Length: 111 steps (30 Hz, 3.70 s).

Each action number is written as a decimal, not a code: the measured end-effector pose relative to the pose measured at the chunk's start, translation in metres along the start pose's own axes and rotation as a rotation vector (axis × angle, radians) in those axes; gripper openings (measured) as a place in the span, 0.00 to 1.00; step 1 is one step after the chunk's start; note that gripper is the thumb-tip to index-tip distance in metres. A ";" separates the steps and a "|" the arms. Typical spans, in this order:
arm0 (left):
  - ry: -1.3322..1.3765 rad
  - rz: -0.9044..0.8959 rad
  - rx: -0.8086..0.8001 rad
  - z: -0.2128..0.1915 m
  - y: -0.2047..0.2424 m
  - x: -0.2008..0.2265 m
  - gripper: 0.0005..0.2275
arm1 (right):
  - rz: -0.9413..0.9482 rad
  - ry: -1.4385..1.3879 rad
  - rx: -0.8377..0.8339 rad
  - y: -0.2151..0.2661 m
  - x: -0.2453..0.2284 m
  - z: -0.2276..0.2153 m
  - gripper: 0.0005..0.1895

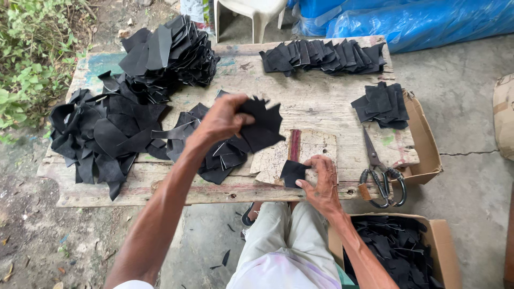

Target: The person sorts through a pile of black leather pieces on a wooden table, organizes them into stacks, and uses shears to trim specific pieces on a small wooden block.

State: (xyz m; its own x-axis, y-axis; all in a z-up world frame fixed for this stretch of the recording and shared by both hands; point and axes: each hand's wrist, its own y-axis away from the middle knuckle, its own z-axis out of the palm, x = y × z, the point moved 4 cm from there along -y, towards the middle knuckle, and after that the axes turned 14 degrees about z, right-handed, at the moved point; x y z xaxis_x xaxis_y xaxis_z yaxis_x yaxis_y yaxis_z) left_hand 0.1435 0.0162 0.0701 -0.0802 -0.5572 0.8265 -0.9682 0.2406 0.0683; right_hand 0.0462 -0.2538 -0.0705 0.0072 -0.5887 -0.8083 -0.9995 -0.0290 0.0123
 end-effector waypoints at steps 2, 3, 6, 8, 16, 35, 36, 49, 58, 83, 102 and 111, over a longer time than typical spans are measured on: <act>-0.076 0.178 -0.051 0.019 -0.008 0.000 0.12 | 0.100 -0.118 -0.020 -0.001 0.001 0.000 0.24; -0.113 0.267 -0.078 0.027 -0.012 -0.002 0.14 | 0.149 -0.234 -0.047 -0.002 0.001 0.000 0.21; -0.146 0.212 -0.055 0.052 -0.022 -0.025 0.22 | 0.316 -0.448 -0.041 0.000 0.015 -0.018 0.18; 0.004 0.117 -0.092 0.075 -0.027 -0.047 0.24 | 0.384 -0.559 -0.024 0.003 0.028 -0.035 0.19; 0.039 0.219 -0.297 0.140 -0.043 -0.091 0.30 | 0.378 -0.641 -0.022 0.003 0.076 -0.057 0.23; -0.348 0.223 -0.170 0.148 -0.010 -0.053 0.31 | 0.287 -0.557 -0.010 0.010 0.079 -0.048 0.22; -0.312 0.219 -0.116 0.144 -0.007 -0.053 0.32 | 0.274 -0.571 -0.015 0.010 0.080 -0.048 0.21; -0.337 0.177 -0.156 0.152 -0.011 -0.035 0.13 | 0.288 -0.619 0.002 0.011 0.081 -0.047 0.21; -0.406 0.206 -0.010 0.152 -0.023 -0.054 0.18 | 0.402 -0.584 0.025 0.019 0.071 -0.055 0.21; 0.063 0.270 -0.041 0.159 0.046 -0.010 0.28 | 0.445 -0.780 0.171 0.070 0.028 -0.088 0.19; -0.686 0.304 0.482 0.086 0.149 -0.025 0.12 | 0.078 0.097 0.187 0.025 0.035 -0.047 0.21; -0.388 0.161 0.077 0.171 0.003 -0.031 0.28 | -0.061 0.169 0.250 0.026 0.022 -0.044 0.14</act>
State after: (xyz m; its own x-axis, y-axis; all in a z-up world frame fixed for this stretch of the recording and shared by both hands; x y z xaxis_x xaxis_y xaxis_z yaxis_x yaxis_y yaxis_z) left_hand 0.1027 -0.1013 -0.0506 -0.3008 -0.7784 0.5510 -0.9497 0.2970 -0.0990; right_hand 0.0214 -0.3034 -0.0624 0.0514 -0.7186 -0.6935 -0.9736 0.1186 -0.1951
